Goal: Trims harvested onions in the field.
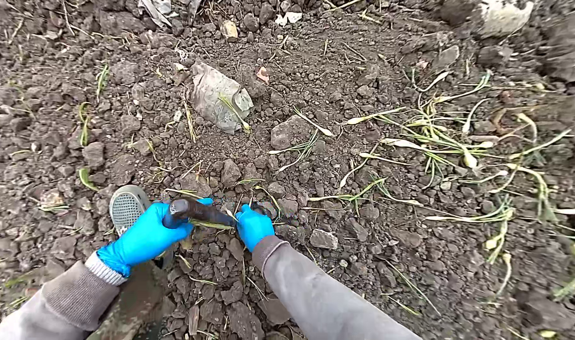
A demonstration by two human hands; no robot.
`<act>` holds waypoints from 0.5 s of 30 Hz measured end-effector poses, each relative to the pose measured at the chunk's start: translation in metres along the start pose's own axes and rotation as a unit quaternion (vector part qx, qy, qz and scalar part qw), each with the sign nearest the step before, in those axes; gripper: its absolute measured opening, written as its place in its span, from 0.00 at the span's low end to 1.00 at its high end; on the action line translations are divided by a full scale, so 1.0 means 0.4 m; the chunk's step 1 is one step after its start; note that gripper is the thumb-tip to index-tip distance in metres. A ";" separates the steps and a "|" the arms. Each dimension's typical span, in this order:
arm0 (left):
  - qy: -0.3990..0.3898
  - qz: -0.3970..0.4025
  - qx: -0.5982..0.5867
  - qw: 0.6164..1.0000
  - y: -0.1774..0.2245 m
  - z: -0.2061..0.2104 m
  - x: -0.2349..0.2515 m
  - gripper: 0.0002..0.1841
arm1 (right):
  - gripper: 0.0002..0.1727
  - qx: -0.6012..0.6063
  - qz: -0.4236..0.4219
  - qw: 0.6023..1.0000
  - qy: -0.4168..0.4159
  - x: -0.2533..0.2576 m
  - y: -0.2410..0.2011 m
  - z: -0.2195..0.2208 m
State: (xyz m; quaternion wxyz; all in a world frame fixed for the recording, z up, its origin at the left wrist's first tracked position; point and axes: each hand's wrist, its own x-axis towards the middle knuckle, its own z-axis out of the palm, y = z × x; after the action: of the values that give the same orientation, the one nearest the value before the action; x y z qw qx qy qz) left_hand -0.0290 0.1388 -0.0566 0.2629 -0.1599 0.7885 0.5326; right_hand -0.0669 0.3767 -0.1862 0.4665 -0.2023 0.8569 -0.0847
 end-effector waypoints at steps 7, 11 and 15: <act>0.003 0.023 -0.056 0.998 -0.050 0.021 0.002 0.08 | 0.24 0.000 0.073 0.987 0.145 -0.019 0.111 -0.119; -0.058 0.048 0.014 0.997 -0.074 0.043 0.027 0.14 | 0.20 -0.058 0.129 0.987 0.080 0.061 0.099 -0.177; -0.077 0.033 0.037 0.996 -0.087 0.066 0.038 0.09 | 0.17 -0.059 0.096 0.990 0.084 0.058 0.108 -0.201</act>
State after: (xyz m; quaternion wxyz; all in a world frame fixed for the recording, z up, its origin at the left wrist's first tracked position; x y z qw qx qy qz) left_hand -0.0163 0.1503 -0.0996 0.3109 -0.0827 0.7901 0.5217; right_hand -0.1567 0.4023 -0.1744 0.3862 -0.1382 0.9120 -0.0049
